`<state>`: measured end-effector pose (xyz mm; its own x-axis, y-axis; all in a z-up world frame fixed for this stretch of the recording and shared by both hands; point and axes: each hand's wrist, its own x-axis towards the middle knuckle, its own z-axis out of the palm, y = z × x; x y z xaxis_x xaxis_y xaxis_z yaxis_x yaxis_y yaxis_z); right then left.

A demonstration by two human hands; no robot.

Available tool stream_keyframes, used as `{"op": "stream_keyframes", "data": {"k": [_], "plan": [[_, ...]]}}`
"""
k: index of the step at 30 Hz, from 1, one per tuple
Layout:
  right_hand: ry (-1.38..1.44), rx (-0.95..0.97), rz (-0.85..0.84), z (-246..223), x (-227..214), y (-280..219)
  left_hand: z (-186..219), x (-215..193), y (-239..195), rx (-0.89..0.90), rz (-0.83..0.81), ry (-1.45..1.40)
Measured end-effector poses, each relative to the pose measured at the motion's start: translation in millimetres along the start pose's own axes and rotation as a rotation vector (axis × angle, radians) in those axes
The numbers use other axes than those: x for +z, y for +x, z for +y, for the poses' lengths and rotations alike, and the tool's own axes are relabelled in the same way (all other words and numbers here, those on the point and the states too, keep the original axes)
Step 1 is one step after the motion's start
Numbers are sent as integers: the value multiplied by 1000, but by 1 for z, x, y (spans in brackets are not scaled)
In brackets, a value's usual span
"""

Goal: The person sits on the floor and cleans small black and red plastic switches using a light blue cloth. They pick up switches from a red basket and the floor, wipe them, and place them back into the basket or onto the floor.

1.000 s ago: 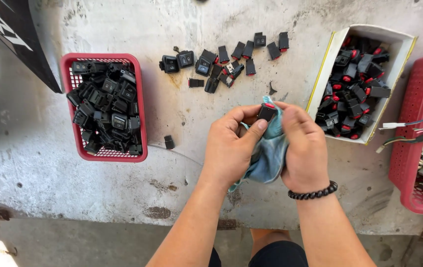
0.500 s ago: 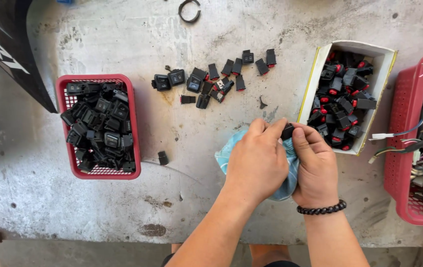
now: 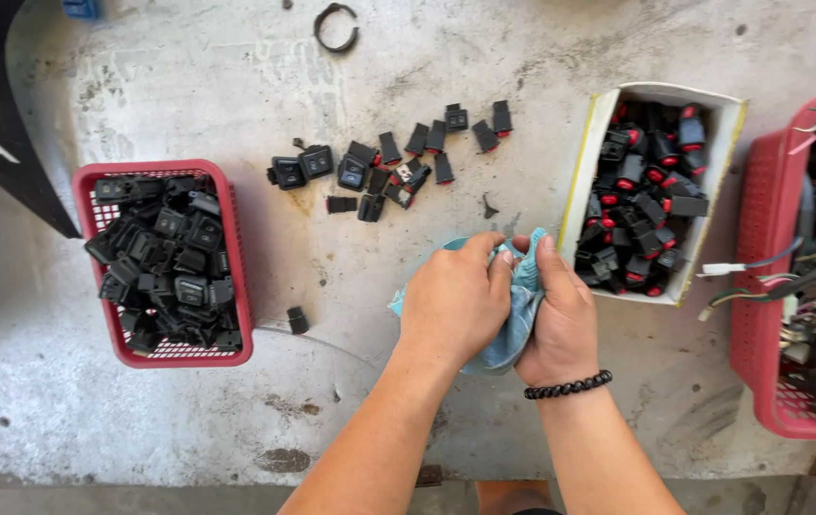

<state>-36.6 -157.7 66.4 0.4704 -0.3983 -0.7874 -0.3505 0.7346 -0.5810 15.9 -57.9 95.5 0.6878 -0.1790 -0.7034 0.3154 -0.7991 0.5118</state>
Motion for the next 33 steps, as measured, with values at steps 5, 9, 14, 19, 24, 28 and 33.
{"op": "stream_keyframes", "data": {"k": [5, 9, 14, 19, 24, 28, 33], "plan": [[-34, 94, -119, 30, 19, 19, -33, -14, 20, -106, 153, 15], [-158, 133, -242, 51, 33, 36, -60, -23, 41, -39, 299, 88], [-266, 14, -185, 56, 36, 46, -78, -12, 80, 27, 362, 197], [-334, -50, -87, 56, 34, 45, -77, 2, 91, 2, 416, 251], [-222, -59, -41, 42, 29, 35, -71, 5, 58, 171, 534, -106], [204, 173, -128, 24, 4, 40, -53, 5, 25, 106, 421, -380], [306, 255, -58, 28, -9, 27, -45, 22, 8, -15, 429, -727]]}}
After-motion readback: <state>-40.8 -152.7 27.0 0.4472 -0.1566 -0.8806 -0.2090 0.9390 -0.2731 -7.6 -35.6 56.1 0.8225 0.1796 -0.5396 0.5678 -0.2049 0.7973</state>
